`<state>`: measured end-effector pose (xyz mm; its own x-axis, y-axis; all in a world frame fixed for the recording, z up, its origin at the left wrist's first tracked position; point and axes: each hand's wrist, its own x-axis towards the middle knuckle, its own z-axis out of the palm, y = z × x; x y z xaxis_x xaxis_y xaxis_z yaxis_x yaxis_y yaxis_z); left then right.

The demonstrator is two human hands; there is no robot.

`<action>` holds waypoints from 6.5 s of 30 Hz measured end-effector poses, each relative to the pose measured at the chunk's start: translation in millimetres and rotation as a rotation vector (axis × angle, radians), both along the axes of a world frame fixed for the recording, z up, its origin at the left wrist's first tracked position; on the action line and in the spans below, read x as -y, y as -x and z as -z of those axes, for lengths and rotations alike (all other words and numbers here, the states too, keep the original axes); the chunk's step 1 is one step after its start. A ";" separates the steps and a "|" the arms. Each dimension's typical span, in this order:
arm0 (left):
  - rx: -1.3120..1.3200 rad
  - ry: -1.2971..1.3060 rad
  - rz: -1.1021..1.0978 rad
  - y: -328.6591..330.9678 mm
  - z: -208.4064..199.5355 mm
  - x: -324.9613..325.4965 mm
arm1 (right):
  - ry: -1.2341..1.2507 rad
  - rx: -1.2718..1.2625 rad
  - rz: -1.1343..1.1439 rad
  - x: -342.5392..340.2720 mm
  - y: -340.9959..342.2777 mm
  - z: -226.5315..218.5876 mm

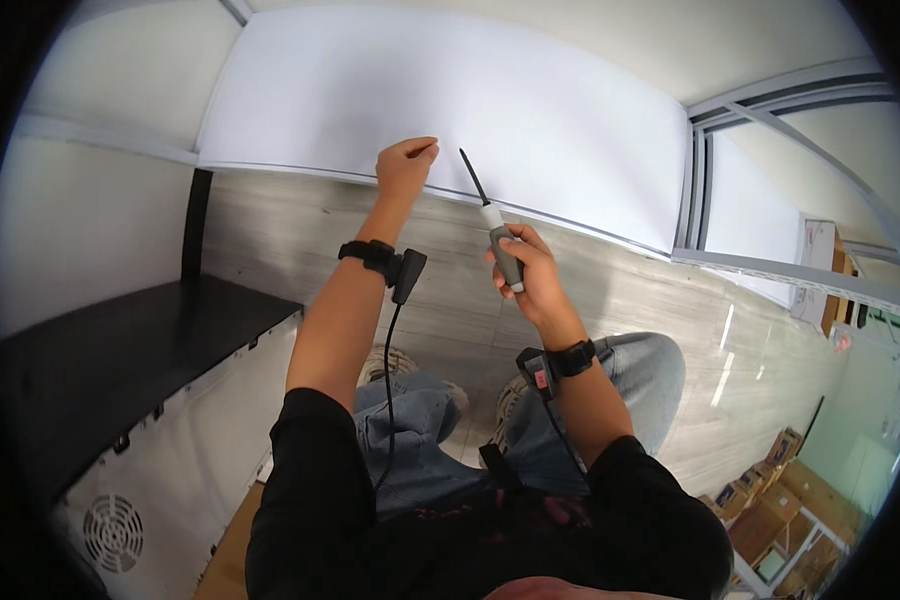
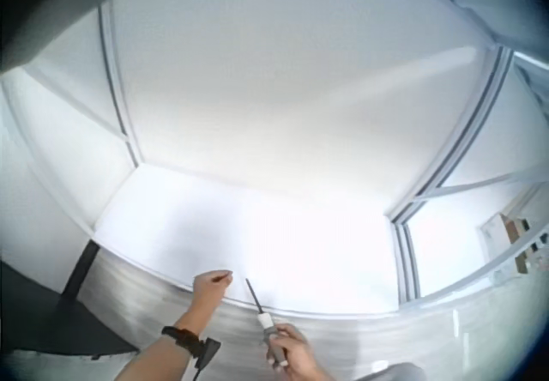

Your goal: The person uses a screwdriver to remove screws from the back panel of a beige electronic device, then detaches the panel. They continue to remove screws from the device's metal chassis and place them on a nearby shelf.

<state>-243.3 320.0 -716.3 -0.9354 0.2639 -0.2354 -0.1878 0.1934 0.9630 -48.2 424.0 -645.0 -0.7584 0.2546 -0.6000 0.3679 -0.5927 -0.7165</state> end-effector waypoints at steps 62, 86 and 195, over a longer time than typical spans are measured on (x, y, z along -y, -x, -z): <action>-0.171 -0.697 -0.674 -174.1 -284.6 261.6 | 0.313 -0.520 -0.901 179.9 -18.7 -197.0; -0.157 -0.749 -0.627 -178.2 -282.4 271.3 | 0.623 -0.399 -0.795 193.0 -24.2 -213.1; -0.063 -0.567 -0.703 -172.5 -285.4 278.4 | -0.519 -0.822 -0.670 210.5 -28.2 -159.3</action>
<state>-70.8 41.6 -430.9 -0.9312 -0.3126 -0.1875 -0.0273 -0.4531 0.8911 -20.1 213.5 -485.6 -0.9437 -0.2717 0.1889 -0.1895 -0.0244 -0.9816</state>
